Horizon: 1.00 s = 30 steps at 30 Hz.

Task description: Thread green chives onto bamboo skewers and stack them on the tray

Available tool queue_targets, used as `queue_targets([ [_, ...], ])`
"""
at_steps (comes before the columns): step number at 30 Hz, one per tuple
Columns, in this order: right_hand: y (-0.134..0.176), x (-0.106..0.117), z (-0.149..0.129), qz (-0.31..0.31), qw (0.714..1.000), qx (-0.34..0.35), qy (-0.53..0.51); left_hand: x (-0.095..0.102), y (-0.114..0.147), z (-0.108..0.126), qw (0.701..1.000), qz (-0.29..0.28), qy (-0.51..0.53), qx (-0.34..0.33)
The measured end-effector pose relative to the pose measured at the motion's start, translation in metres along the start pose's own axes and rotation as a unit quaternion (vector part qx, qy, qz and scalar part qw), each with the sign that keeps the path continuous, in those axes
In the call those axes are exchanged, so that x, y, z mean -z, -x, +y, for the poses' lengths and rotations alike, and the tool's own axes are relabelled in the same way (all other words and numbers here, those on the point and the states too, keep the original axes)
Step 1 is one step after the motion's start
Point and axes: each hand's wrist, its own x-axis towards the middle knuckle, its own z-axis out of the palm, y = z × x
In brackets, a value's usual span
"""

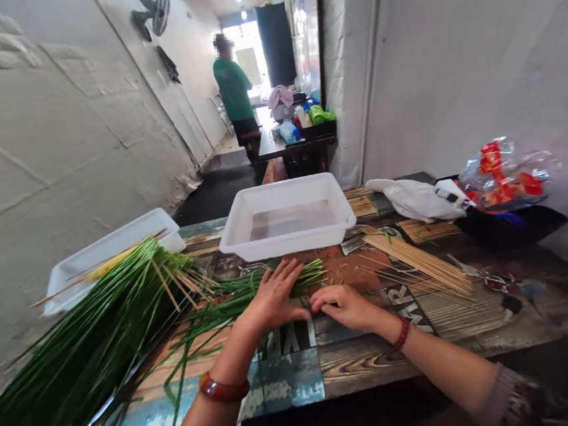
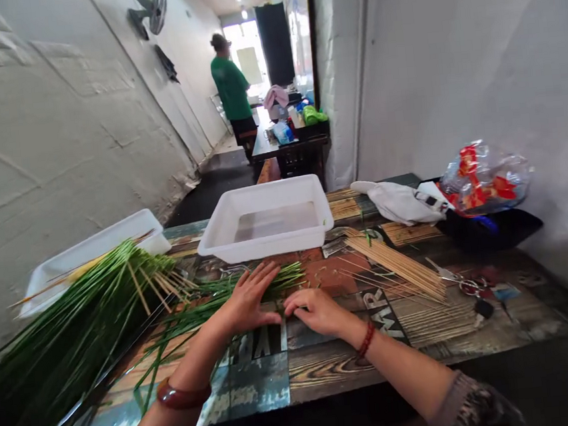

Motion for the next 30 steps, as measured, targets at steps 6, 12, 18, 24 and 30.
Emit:
queue_targets([
  [6,-0.028,0.019,-0.002,-0.01,0.944,0.064,0.324,-0.025,0.003,-0.013,0.997,0.04,-0.067,0.028],
  [12,-0.062,0.013,0.002,-0.064,0.897,0.012,0.437,-0.024,0.006,-0.024,0.985,0.123,-0.115,0.041],
  [18,-0.048,0.008,-0.002,-0.051,0.886,0.026,0.461,-0.02,0.009,-0.034,0.993,0.047,-0.099,0.051],
  [24,-0.018,0.018,-0.018,0.002,0.906,0.042,0.422,-0.003,0.02,0.01,0.985,0.058,-0.141,0.079],
  [30,0.016,0.037,0.003,0.098,0.912,0.107,0.384,-0.015,0.015,0.051,0.968,0.184,-0.142,0.097],
])
